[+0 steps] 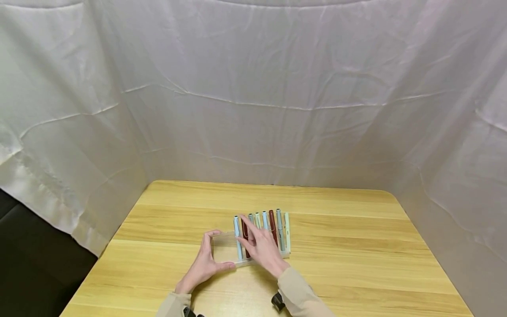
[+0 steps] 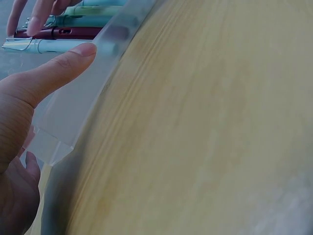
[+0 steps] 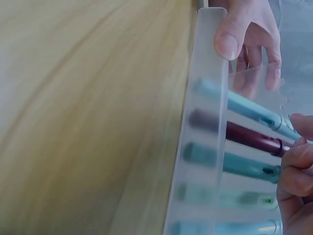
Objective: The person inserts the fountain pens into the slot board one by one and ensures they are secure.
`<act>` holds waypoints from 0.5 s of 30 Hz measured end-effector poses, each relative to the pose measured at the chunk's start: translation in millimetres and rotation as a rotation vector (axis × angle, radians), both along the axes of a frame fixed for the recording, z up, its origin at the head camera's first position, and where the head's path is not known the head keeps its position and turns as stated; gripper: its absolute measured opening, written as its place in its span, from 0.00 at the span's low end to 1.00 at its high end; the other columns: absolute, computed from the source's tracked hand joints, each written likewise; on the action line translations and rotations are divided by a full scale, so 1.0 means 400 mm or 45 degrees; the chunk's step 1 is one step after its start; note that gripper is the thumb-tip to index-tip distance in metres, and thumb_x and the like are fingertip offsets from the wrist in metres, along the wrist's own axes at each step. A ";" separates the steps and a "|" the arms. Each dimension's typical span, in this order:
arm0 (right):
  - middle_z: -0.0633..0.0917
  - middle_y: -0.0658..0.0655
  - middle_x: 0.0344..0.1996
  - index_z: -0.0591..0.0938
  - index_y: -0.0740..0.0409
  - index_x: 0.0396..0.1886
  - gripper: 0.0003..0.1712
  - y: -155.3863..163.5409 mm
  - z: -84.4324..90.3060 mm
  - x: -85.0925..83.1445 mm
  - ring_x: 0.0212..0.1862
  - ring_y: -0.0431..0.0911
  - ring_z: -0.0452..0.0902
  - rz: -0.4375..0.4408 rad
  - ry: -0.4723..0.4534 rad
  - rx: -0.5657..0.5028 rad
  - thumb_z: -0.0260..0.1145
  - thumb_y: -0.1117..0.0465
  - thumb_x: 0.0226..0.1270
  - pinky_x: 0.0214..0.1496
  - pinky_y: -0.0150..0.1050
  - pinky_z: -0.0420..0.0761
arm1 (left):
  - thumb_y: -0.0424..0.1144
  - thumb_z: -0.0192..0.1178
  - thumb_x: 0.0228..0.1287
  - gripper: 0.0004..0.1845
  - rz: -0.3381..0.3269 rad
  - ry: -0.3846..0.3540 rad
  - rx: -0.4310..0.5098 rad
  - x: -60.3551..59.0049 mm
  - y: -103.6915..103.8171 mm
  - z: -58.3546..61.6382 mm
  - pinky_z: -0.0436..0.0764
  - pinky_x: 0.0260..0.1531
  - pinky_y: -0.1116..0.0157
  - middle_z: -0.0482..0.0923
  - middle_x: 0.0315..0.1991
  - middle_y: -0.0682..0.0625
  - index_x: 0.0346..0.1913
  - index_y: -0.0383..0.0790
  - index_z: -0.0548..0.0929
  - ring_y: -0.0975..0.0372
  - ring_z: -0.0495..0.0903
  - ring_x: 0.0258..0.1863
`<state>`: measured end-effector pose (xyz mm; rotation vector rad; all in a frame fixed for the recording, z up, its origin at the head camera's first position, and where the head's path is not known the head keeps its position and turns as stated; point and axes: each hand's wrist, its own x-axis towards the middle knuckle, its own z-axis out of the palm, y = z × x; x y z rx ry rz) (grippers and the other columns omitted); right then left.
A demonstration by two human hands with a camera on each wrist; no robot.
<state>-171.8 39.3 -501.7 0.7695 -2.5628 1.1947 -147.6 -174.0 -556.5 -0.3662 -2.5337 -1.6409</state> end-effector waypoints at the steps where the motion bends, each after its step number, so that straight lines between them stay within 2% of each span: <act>1: 0.74 0.43 0.15 0.65 0.49 0.77 0.41 0.004 -0.002 0.002 0.18 0.27 0.60 -0.008 0.005 -0.013 0.70 0.59 0.67 0.26 0.23 0.74 | 0.44 0.85 0.35 0.56 -0.001 -0.001 0.003 0.000 0.000 0.000 0.58 0.74 0.35 0.62 0.69 0.38 0.66 0.39 0.61 0.42 0.63 0.71; 3: 0.76 0.45 0.16 0.66 0.51 0.76 0.40 0.013 -0.006 0.006 0.19 0.27 0.62 -0.010 0.022 -0.057 0.70 0.60 0.66 0.26 0.24 0.75 | 0.43 0.85 0.34 0.56 0.001 -0.012 0.012 -0.001 0.000 0.000 0.57 0.75 0.35 0.62 0.69 0.38 0.67 0.39 0.61 0.43 0.62 0.72; 9: 0.79 0.50 0.18 0.66 0.55 0.76 0.38 0.045 -0.007 0.017 0.19 0.27 0.65 0.009 -0.050 -0.201 0.68 0.62 0.67 0.20 0.25 0.75 | 0.43 0.85 0.34 0.56 0.005 -0.024 0.009 -0.002 0.001 0.000 0.57 0.75 0.34 0.62 0.69 0.38 0.67 0.39 0.60 0.42 0.62 0.72; 15: 0.81 0.52 0.21 0.69 0.60 0.73 0.36 0.087 -0.012 0.021 0.20 0.28 0.68 -0.034 -0.056 -0.358 0.69 0.65 0.66 0.20 0.26 0.77 | 0.44 0.85 0.35 0.56 0.013 -0.001 -0.008 -0.003 0.002 -0.005 0.59 0.73 0.32 0.63 0.69 0.36 0.66 0.38 0.60 0.40 0.63 0.71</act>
